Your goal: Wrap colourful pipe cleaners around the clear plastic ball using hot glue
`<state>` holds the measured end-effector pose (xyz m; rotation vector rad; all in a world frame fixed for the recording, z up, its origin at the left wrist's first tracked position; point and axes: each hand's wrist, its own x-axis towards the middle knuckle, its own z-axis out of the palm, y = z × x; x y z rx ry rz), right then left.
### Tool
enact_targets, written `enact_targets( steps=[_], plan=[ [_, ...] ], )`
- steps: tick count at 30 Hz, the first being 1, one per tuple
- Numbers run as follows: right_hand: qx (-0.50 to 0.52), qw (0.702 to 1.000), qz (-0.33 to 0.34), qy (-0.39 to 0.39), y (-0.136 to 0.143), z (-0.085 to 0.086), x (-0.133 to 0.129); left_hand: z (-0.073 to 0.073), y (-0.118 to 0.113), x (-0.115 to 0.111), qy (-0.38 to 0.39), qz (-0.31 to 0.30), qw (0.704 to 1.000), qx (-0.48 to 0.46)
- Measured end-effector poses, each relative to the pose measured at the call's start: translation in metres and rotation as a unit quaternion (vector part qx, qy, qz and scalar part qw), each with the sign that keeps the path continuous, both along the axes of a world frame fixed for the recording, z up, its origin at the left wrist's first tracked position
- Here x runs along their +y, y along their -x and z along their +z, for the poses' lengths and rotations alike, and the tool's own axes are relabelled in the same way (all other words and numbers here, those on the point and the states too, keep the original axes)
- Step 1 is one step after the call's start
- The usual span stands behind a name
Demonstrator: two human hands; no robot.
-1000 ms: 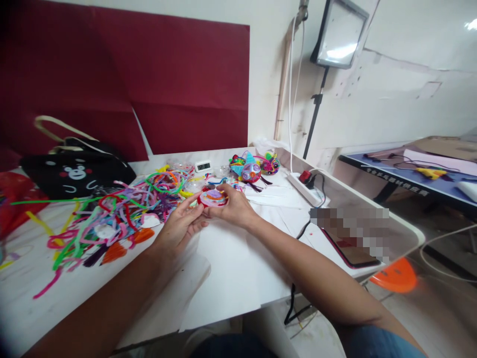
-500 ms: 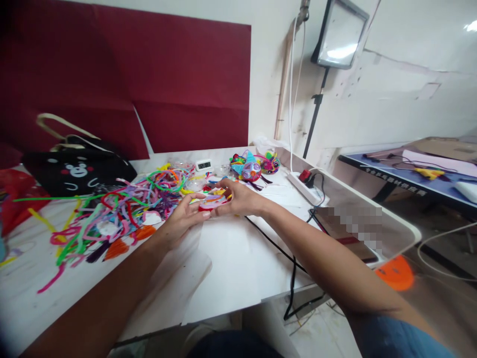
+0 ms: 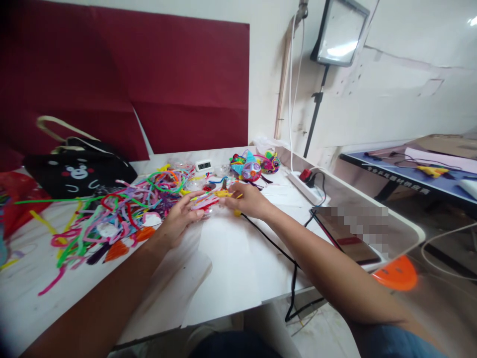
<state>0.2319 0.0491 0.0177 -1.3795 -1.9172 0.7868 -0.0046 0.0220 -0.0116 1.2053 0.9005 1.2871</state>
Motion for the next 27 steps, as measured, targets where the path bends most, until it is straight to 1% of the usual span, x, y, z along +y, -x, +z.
enact_targets(
  steps=[2,4,7,11,15,19,23,27],
  plan=[
    [-0.106,0.992,-0.067,-0.003,-0.007,-0.003,0.001,0.000,0.000,0.001,-0.001,0.027,1.000,-0.003],
    [-0.157,0.983,-0.092,0.015,-0.012,-0.008,0.002,-0.001,0.001,0.003,-0.006,0.049,0.999,-0.007],
    [-0.186,0.977,-0.096,0.049,-0.012,-0.018,0.006,-0.004,0.001,0.007,-0.022,0.077,0.997,-0.021],
    [-0.195,0.972,-0.104,0.075,-0.002,-0.028,0.014,-0.006,0.002,0.012,-0.031,0.112,0.993,-0.028],
    [-0.176,0.974,-0.121,0.077,0.008,-0.033,0.025,-0.006,0.003,0.015,-0.026,0.137,0.990,-0.022],
    [-0.129,0.979,-0.143,0.070,0.016,-0.037,0.039,-0.007,0.005,0.017,-0.019,0.149,0.988,-0.030],
    [-0.050,0.982,-0.164,0.084,0.017,-0.039,0.046,-0.010,0.008,0.021,-0.031,0.160,0.986,-0.041],
    [0.055,0.978,-0.159,0.122,0.005,-0.032,0.040,-0.014,0.012,0.026,-0.035,0.183,0.981,-0.055]
  ],
)
